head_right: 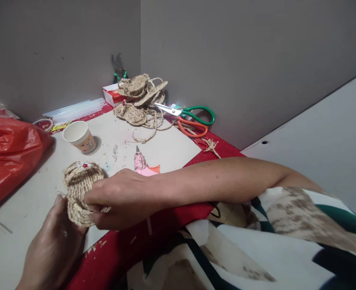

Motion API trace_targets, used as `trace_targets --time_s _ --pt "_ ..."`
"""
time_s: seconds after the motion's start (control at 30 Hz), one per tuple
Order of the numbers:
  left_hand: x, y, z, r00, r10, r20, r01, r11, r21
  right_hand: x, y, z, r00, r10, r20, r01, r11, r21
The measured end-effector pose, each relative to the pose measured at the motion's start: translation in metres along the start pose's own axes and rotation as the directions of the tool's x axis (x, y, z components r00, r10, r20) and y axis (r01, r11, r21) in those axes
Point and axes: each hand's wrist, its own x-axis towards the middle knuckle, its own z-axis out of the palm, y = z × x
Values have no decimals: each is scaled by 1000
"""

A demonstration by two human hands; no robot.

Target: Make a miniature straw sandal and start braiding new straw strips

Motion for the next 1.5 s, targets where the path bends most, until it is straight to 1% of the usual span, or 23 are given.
trace_targets --time_s 0.1,0.13,0.17,0.23,0.3,0.37,0.47,0.5,0.6,0.7,0.8,0.93,1.0,1.03,1.1,1.13,1.2,1.27,1.3,1.33,1.4,1.47,1.5 --pt "0 4 0 992 113 64 -127 948 293 1 -1 2 996 89 5 -89 996 19" --pt "1 6 1 985 144 93 -167 927 335 1 -1 3 995 101 -4 -101 995 17" --pt "0 7 3 981 161 110 -189 927 323 1 0 4 995 99 -20 -99 995 14" --pt "0 9 9 985 128 119 -149 972 180 0 1 7 995 66 -69 -66 998 6" --pt "-2 11 16 989 46 143 -47 999 0 0 3 9 992 29 -123 -29 1000 2" --pt "-3 14 22 981 -49 190 79 985 -155 -1 4 10 987 12 -161 -12 1000 1" --pt "-5 18 27 959 -122 256 193 942 -274 0 4 10 981 20 -195 -16 1000 23" --pt "-5 19 27 954 -132 269 209 937 -280 0 4 10 978 25 -205 -17 999 38" --pt "-5 19 25 938 -139 317 210 957 -201 1 5 12 969 27 -245 -5 996 90" --pt "-4 16 23 917 -171 361 241 958 -156 -1 6 15 962 -22 -273 58 990 125" --pt "-4 15 22 928 -196 318 263 948 -182 -2 7 16 963 -67 -262 96 990 100" --pt "-5 17 25 932 -193 308 276 927 -254 -1 9 9 982 -145 -117 156 984 88" --pt "-5 19 26 940 -194 279 274 920 -282 -1 11 3 976 -207 -72 215 968 128" --pt "-5 20 26 944 -201 260 275 916 -291 -2 12 -1 970 -227 -84 237 960 150" --pt "-4 20 25 949 -215 229 281 907 -314 -6 12 -9 960 -226 -165 257 947 194" --pt "-2 20 25 952 -218 214 281 900 -333 -9 11 -13 955 -192 -227 242 945 220" --pt "0 18 24 960 -220 172 270 887 -375 -17 7 -18 928 -34 -371 156 939 306" --pt "3 17 23 964 -228 137 265 873 -409 -26 3 -20 869 188 -459 37 898 439" --pt "4 17 23 963 -236 128 269 867 -421 -30 1 -19 834 303 -461 -23 854 520" --pt "5 17 23 962 -243 121 272 861 -429 -33 -1 -17 808 407 -426 -79 792 605" --pt "5 20 23 962 -249 110 272 857 -438 -36 -2 -12 788 554 -266 -195 636 747" --pt "4 23 24 963 -246 109 268 858 -437 -36 -1 -6 795 603 -67 -304 490 817" --pt "3 24 24 961 -251 114 275 858 -433 -35 -2 -3 803 595 18 -350 447 823"
